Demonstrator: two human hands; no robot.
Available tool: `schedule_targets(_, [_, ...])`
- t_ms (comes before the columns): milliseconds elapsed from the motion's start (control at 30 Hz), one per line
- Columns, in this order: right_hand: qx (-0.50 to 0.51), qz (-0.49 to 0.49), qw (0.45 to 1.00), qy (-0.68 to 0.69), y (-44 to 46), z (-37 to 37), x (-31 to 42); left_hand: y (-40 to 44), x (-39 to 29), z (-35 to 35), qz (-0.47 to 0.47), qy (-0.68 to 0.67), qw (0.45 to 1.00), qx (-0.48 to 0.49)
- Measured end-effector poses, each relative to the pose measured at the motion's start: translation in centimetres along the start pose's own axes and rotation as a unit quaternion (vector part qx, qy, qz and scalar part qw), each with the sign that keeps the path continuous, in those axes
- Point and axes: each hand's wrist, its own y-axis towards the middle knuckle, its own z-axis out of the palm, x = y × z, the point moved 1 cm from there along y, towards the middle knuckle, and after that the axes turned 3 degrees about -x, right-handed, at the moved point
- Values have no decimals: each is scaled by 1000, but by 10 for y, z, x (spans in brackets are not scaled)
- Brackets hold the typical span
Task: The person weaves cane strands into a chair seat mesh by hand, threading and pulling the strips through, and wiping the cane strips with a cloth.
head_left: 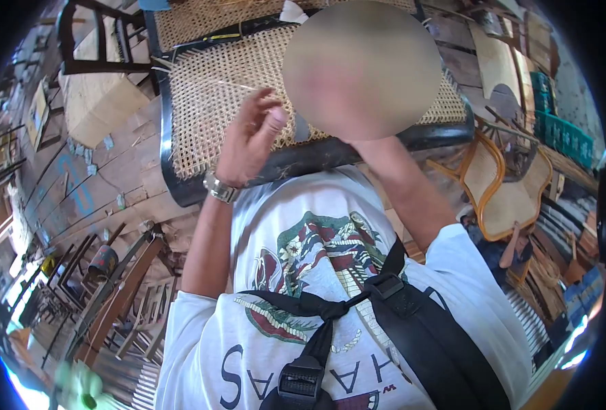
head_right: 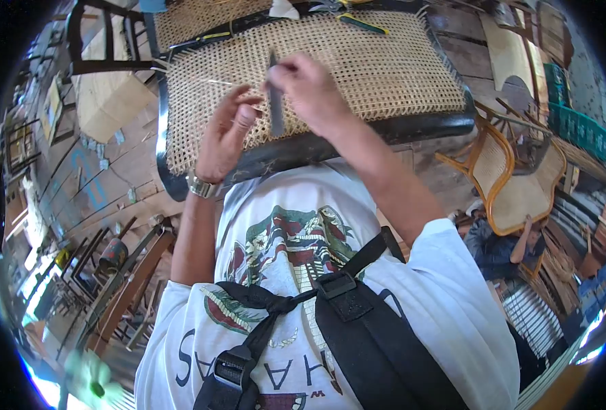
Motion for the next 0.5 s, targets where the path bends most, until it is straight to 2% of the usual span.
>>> schedule_targets(67, [44,25,998,-39,-3,13,-12,-15,-9,13,-17,-45,999,15])
schedule_targets(100, [100,15,992,-78,-1,12,-12,-21,-9,10,-15,-41,999,6])
schedule_targets(133, [157,5,981,-118,2,9,-12,-29,-6,4,-84,-53,995,-23])
schedule_targets(167, [107,-1,985,-139,14,-3,-28,-38,-2,-2,-153,-66,985,-53])
schedule_targets(200, [117,-2,984,-137,21,-8,-31,-49,-1,-6,-153,-65,984,-63])
schedule_targets(233, [99,-43,951,-289,26,-13,-35,-59,1,-12,-154,-77,979,-111])
schedule_targets(267, [76,-83,894,-435,32,-17,-39,-68,3,-18,-157,-89,971,-157])
schedule_targets(300, [93,-135,876,-454,40,-14,-45,-76,5,-28,-156,-67,972,-160])
schedule_targets(333, [96,-134,876,-453,36,-13,-53,-81,5,-34,-142,-54,975,-164])
schedule_targets(400, [110,-258,785,-552,32,-1,-55,-82,4,-35,-99,-53,974,-198])
schedule_targets(500, [107,-264,802,-526,30,8,-55,-70,-2,-35,-59,-86,970,-220])
